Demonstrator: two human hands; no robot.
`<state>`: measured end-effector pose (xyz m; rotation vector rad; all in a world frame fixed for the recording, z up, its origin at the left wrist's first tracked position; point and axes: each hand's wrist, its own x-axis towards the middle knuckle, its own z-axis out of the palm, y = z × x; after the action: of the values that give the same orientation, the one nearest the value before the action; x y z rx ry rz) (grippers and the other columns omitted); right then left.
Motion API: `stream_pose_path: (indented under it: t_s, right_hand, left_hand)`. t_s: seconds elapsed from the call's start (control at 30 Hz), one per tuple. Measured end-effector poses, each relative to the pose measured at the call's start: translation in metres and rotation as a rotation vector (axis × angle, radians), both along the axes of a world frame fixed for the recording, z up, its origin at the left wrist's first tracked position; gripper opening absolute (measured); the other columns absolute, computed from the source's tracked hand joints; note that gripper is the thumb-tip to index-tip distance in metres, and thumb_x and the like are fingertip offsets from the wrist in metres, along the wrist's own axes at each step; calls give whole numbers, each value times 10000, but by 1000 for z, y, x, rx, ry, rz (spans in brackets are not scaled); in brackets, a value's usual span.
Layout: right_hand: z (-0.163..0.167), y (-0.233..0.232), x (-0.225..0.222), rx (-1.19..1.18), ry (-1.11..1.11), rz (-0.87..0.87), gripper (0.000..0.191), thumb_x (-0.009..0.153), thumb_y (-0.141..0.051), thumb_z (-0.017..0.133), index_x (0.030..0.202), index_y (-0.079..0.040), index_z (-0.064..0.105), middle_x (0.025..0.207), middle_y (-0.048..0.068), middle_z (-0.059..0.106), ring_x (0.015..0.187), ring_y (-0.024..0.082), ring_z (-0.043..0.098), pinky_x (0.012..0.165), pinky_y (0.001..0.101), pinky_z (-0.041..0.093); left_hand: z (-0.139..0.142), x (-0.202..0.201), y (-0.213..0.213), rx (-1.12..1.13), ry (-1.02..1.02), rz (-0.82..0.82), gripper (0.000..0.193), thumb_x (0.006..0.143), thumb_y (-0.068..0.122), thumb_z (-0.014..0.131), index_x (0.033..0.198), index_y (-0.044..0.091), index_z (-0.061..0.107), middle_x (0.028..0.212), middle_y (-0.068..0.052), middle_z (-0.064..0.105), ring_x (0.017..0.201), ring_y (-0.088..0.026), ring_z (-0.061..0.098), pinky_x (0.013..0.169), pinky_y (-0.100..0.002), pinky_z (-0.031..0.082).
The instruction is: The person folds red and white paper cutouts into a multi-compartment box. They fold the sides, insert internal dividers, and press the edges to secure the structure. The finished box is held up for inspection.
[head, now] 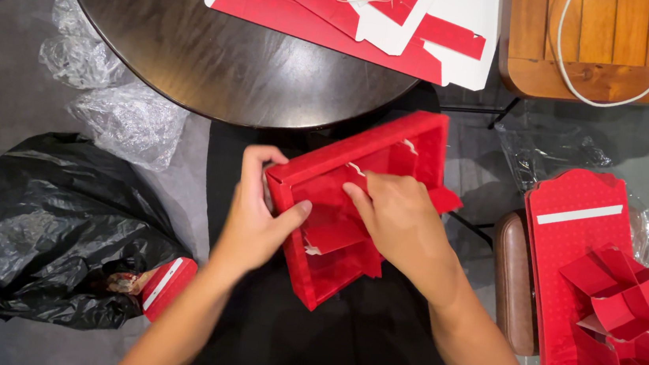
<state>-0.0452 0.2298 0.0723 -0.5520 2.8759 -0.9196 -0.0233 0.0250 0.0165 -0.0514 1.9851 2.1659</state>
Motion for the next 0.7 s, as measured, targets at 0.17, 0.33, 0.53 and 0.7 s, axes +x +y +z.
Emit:
stream_pose_path:
  t_s: [0.17, 0.33, 0.53, 0.7]
  right_hand:
    - [20, -14, -13, 171, 164, -84, 295, 969, -223, 708, 771, -27, 614, 708, 201, 642, 655, 426, 631, 541, 507, 474]
    - [51, -17, -50, 336, 313, -11, 232, 913, -260, 759, 865, -54, 665, 785, 124, 691, 776, 335, 694, 694, 468, 537]
    - [40, -9, -48, -15, 497, 146, 321, 902, -211, 779, 1157, -34, 699, 1186, 154, 680, 1174, 353, 635, 1103, 490, 465]
    - [-21, 17, -22, -377, 552, -346, 363, 1022, -81, 687, 1374, -71, 601, 1418, 116, 520, 1347, 288, 516, 1193, 408, 416]
  left_hand:
    - [20, -28, -16, -78, -2, -25, 513, 825, -55, 646, 1273, 67, 427, 1159, -104, 700, 981, -118, 681, 839, -288, 583]
    - [-3, -42, -2, 187, 158, 98, 624, 834, -130, 581, 1440, -2, 501, 1361, -137, 583, 1261, -176, 601, 1081, -324, 495]
    - [-59, -15, 19, 577, 41, 341, 730, 841, -90, 603, 1537, -30, 393, 1456, -140, 547, 1348, -230, 556, 1146, -371, 451]
    - [-79, 10, 20, 748, -94, 361, 774, 876, 0, 652, 1568, 38, 309, 1526, -133, 487, 1384, -246, 503, 1146, -406, 418]
